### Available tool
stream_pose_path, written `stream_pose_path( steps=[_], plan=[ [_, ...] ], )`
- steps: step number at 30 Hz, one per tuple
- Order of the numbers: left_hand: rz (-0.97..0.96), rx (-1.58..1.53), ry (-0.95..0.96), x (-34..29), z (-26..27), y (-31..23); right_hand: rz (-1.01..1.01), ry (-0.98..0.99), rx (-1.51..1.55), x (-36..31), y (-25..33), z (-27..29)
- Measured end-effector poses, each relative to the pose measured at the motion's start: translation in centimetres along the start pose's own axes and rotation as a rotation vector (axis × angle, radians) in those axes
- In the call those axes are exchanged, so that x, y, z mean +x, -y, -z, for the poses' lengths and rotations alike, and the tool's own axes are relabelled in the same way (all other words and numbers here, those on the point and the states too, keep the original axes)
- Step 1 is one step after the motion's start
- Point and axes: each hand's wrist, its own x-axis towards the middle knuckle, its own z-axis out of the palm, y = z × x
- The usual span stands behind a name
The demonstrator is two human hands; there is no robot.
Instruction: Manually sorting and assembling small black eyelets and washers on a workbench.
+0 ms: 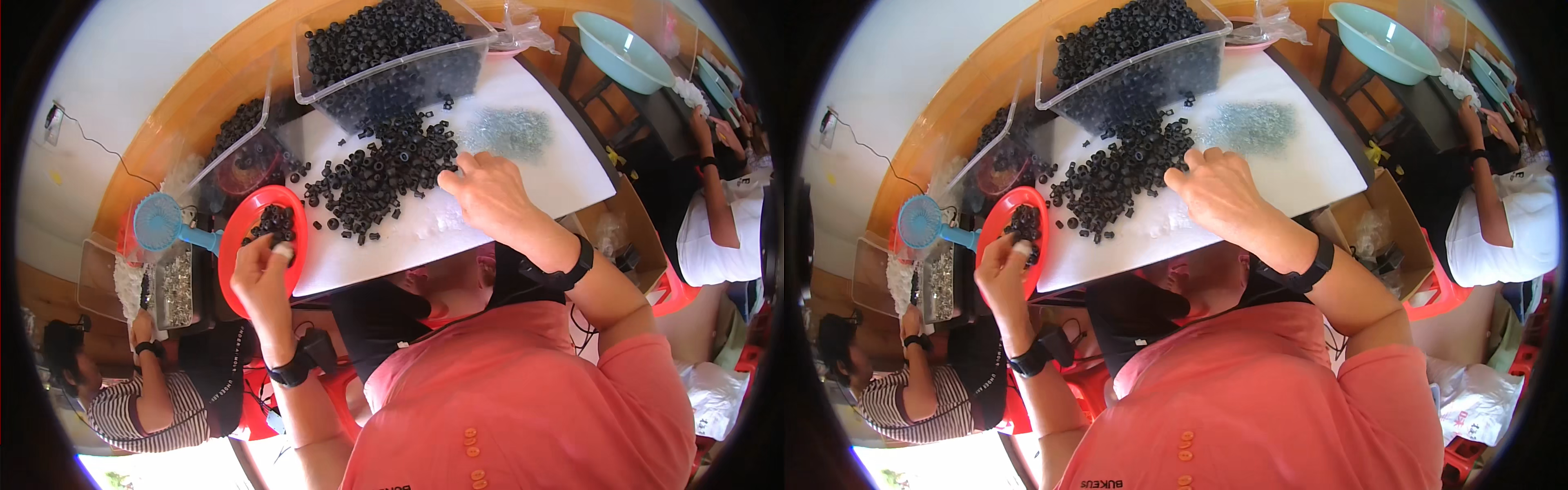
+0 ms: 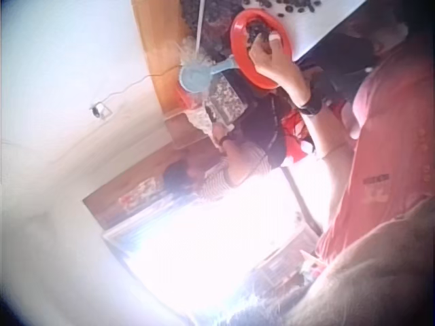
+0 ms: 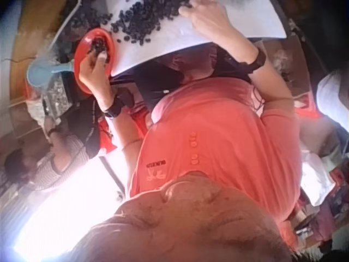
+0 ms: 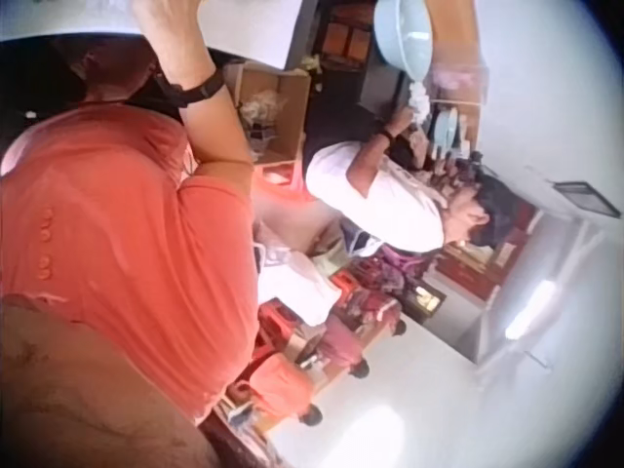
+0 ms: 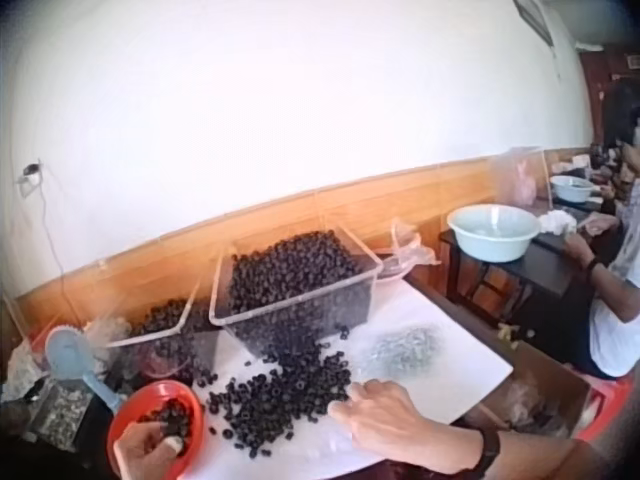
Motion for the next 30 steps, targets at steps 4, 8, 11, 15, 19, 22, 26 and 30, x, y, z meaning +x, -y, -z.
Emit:
stream_pose_path(
  steps=[4, 8, 11, 15, 19, 22, 26, 30],
  plan=[
    [-0.259, 0.133, -0.005, -0.6, -2.8, -1.2, 0.041, -0.012, -0.01, 0.1, -0.2, -0.2],
    [-0.414, 0.124, 0.194, -1.1, -6.9, -3.8, 0.1, 0.059, -0.014, 0.5, -0.6, 0.3],
    [-0.549, 0.238, 0.179, -0.5, -9.9, -4.5, 0.128, 0.049, -0.014, 0.5, -0.4, 0.3],
    [-0.642, 0.382, 0.187, 0.5, -12.1, -3.9, 0.106, 0.064, -0.005, 0.3, -0.7, 0.4],
    [-0.548, 0.336, 0.247, 0.6, -12.2, -4.2, 0.124, 0.06, -0.052, 0.0, -0.5, 1.0],
    [-0.543, 0.305, 0.222, 0.9, -12.3, -4.4, 0.115, 0.085, -0.073, -0.3, -0.6, 1.3],
    [-0.662, 0.318, 0.222, 1.8, -13.5, -5.5, 0.172, -0.012, -0.006, -0.3, -0.4, 0.2],
    [-0.705, 0.431, 0.261, 3.0, -14.5, -4.5, 0.168, 0.036, 0.013, 0.0, 0.1, 0.1]
  ],
)
